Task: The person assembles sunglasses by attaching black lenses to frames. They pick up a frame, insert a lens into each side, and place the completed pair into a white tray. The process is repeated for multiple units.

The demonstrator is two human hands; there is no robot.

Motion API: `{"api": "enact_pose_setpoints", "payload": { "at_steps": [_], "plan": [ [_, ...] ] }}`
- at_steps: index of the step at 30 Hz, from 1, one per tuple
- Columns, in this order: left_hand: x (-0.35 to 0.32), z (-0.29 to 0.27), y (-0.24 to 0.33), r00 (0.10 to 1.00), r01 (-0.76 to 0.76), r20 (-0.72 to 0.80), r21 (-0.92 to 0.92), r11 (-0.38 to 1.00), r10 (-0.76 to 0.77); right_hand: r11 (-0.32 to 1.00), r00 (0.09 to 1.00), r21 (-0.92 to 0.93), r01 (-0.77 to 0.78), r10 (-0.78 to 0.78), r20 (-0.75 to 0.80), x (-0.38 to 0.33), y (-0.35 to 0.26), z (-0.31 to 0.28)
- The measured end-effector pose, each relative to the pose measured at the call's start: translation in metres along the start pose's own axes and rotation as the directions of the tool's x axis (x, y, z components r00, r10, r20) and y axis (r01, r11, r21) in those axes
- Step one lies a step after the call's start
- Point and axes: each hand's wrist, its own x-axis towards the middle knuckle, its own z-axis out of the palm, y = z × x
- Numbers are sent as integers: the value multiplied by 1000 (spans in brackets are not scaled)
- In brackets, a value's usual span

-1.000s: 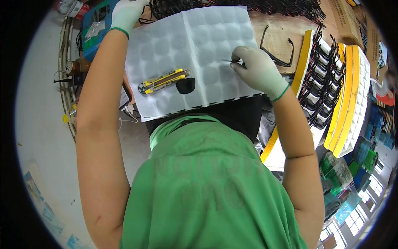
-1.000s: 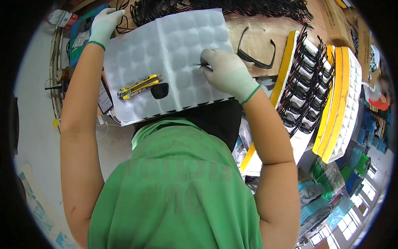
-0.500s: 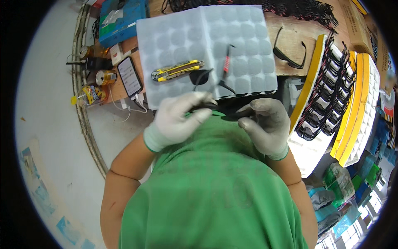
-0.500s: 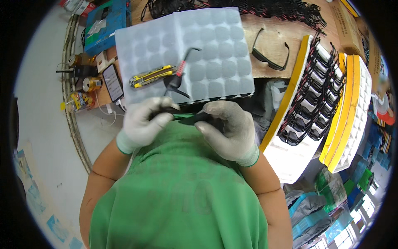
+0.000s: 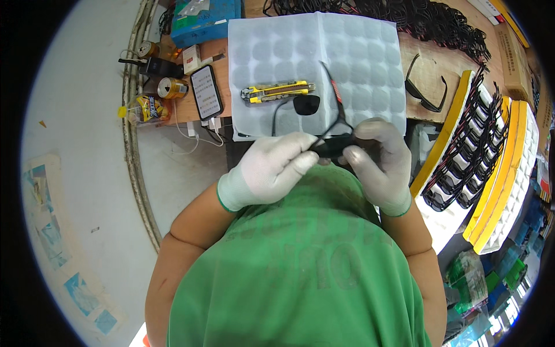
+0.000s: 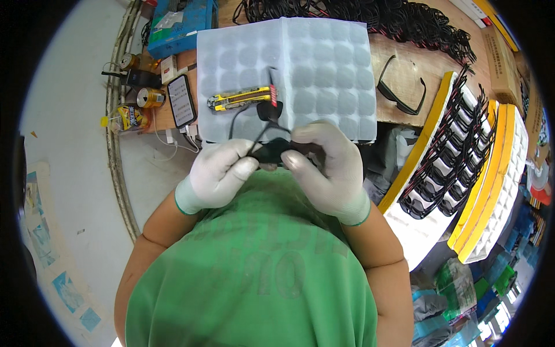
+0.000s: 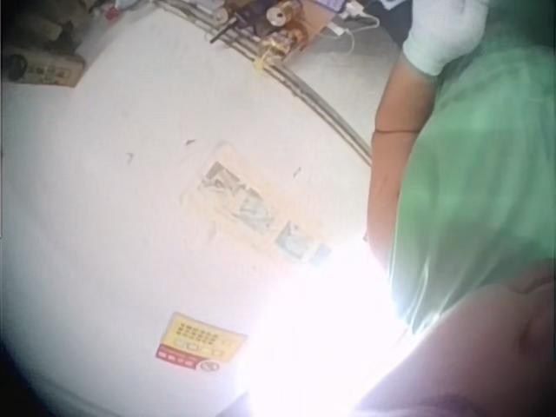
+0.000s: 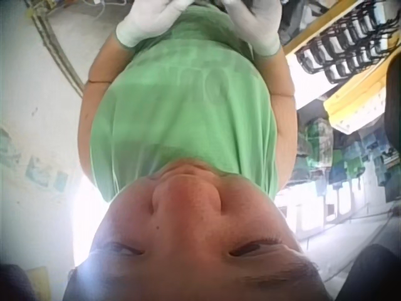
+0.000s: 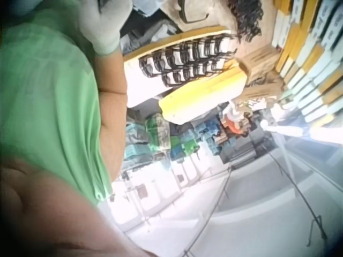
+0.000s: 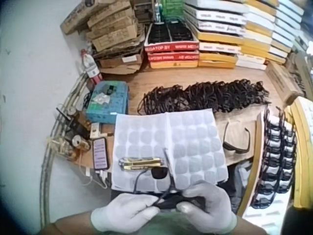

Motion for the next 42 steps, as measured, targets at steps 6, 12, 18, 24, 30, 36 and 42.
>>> {"api": "enact_pose_setpoints", "payload": {
  "at_steps": [6, 12, 18, 24, 30, 36, 42],
  "plan": [
    [6, 1, 11, 963, -125, 251, 107, 986, 95, 971, 847, -217, 97, 34, 531, 4, 1, -56],
    [9, -1, 17, 974, 63, 218, -28, 998, -56, 991, 901, -63, -115, 130, 413, 11, 3, -43],
    [14, 2, 10, 996, 62, 66, 53, 997, -65, 976, 939, -78, -201, 215, 268, 7, 13, -31],
    [17, 10, 12, 995, 98, -15, 51, 994, -97, 956, 948, -40, -289, 292, 125, 6, 5, -17],
    [14, 9, 20, 990, 138, -30, -80, 987, -141, 959, 967, -284, -23, 93, 238, 8, -23, -21],
    [8, 15, 13, 992, -91, -83, 64, 994, 96, 948, 979, -317, 18, 48, 198, 3, -21, -10],
    [15, 17, 24, 961, -239, -90, 207, 949, 262, 958, 965, -284, 42, 34, 259, 3, -15, -14]
  ]
}}
